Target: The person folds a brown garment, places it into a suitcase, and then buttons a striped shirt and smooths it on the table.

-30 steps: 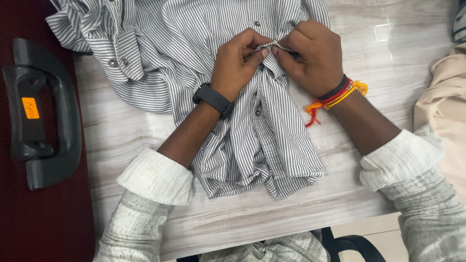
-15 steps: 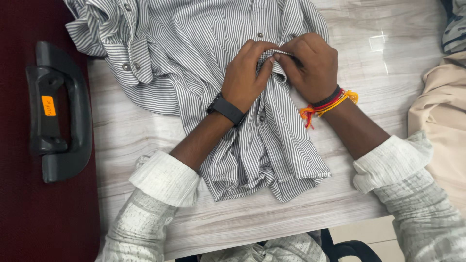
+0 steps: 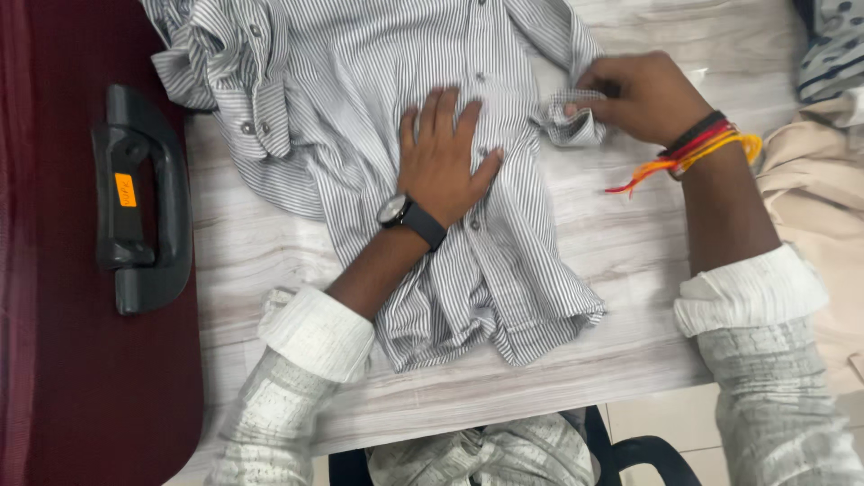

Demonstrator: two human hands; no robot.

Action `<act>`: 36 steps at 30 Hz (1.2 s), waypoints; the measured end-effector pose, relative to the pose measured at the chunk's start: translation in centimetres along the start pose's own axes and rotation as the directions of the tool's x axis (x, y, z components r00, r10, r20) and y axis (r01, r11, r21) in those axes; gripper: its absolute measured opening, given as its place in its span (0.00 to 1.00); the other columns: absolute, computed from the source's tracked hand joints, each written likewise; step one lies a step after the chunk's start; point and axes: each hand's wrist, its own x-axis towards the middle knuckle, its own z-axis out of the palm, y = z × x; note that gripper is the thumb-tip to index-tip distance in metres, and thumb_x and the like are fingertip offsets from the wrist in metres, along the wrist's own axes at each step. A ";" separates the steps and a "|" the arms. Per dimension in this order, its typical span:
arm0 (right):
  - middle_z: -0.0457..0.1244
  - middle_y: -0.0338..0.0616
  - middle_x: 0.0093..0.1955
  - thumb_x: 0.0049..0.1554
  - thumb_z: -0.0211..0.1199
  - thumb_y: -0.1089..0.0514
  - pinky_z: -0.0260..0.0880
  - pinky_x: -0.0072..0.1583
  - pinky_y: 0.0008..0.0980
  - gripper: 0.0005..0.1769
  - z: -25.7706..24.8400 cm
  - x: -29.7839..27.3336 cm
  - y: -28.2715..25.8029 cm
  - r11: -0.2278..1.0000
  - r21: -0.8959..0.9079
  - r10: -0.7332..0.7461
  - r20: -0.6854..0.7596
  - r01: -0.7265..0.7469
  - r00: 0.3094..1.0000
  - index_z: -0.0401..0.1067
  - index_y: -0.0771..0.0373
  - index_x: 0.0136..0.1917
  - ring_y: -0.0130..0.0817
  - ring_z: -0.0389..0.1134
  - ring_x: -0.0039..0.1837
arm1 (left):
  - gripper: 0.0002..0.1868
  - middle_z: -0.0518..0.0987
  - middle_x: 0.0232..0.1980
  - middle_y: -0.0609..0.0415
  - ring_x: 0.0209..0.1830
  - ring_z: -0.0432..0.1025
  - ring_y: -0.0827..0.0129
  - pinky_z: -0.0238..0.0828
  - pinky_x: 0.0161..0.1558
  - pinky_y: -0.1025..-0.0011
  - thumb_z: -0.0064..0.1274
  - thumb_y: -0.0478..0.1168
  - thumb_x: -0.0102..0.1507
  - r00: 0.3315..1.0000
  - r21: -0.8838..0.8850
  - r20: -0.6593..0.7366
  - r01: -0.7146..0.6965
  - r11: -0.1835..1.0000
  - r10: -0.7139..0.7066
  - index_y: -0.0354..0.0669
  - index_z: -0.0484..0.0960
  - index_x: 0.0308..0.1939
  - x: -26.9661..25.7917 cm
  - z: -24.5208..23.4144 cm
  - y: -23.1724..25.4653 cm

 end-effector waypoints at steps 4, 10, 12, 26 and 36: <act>0.74 0.39 0.38 0.50 0.72 0.53 0.71 0.46 0.28 0.12 -0.9 -4.8 -1.6 0.979 0.113 0.080 0.565 -0.173 0.821 0.81 0.59 0.47 0.26 0.71 0.41 | 0.32 0.68 0.70 0.39 0.73 0.58 0.50 0.50 0.68 0.46 0.52 0.55 0.63 0.977 0.038 0.211 0.016 0.999 -0.023 0.37 0.73 0.65 -5.8 -4.5 5.5; 0.72 0.44 0.46 0.55 0.67 0.48 0.73 0.47 0.32 0.24 -2.1 -9.8 0.1 0.775 0.572 0.109 0.298 -0.269 0.948 0.76 0.68 0.57 0.31 0.71 0.44 | 0.23 0.81 0.55 0.52 0.54 0.75 0.58 0.71 0.56 0.58 0.48 0.58 0.66 0.629 -0.235 0.774 0.394 0.888 -0.074 0.47 0.81 0.54 -8.3 -14.5 9.7; 0.69 0.43 0.47 0.54 0.69 0.48 0.70 0.49 0.32 0.29 0.4 -8.5 -1.0 0.929 0.321 0.198 -0.008 -0.185 0.980 0.70 0.67 0.62 0.30 0.68 0.46 | 0.21 0.82 0.52 0.53 0.48 0.79 0.61 0.76 0.47 0.63 0.48 0.55 0.65 0.754 -0.306 0.626 0.471 0.828 -0.198 0.45 0.82 0.53 -6.7 -16.4 8.9; 0.66 0.46 0.48 0.65 0.63 0.58 0.69 0.51 0.32 0.18 3.0 -13.2 -13.9 0.651 0.755 -0.658 0.509 0.078 0.555 0.72 0.67 0.65 0.34 0.68 0.48 | 0.44 0.61 0.72 0.37 0.73 0.57 0.44 0.54 0.71 0.55 0.58 0.33 0.55 0.884 -0.614 0.395 0.458 0.643 -0.251 0.29 0.58 0.74 -8.5 -4.6 6.9; 0.69 0.46 0.56 0.56 0.62 0.62 0.71 0.55 0.33 0.22 2.4 -5.3 -2.6 0.913 0.408 -0.040 0.028 0.025 0.999 0.71 0.63 0.64 0.34 0.71 0.54 | 0.20 0.71 0.72 0.50 0.73 0.67 0.62 0.59 0.78 0.66 0.46 0.55 0.72 0.963 -0.994 -0.049 -0.021 -0.108 0.264 0.45 0.84 0.51 -8.1 -3.1 12.3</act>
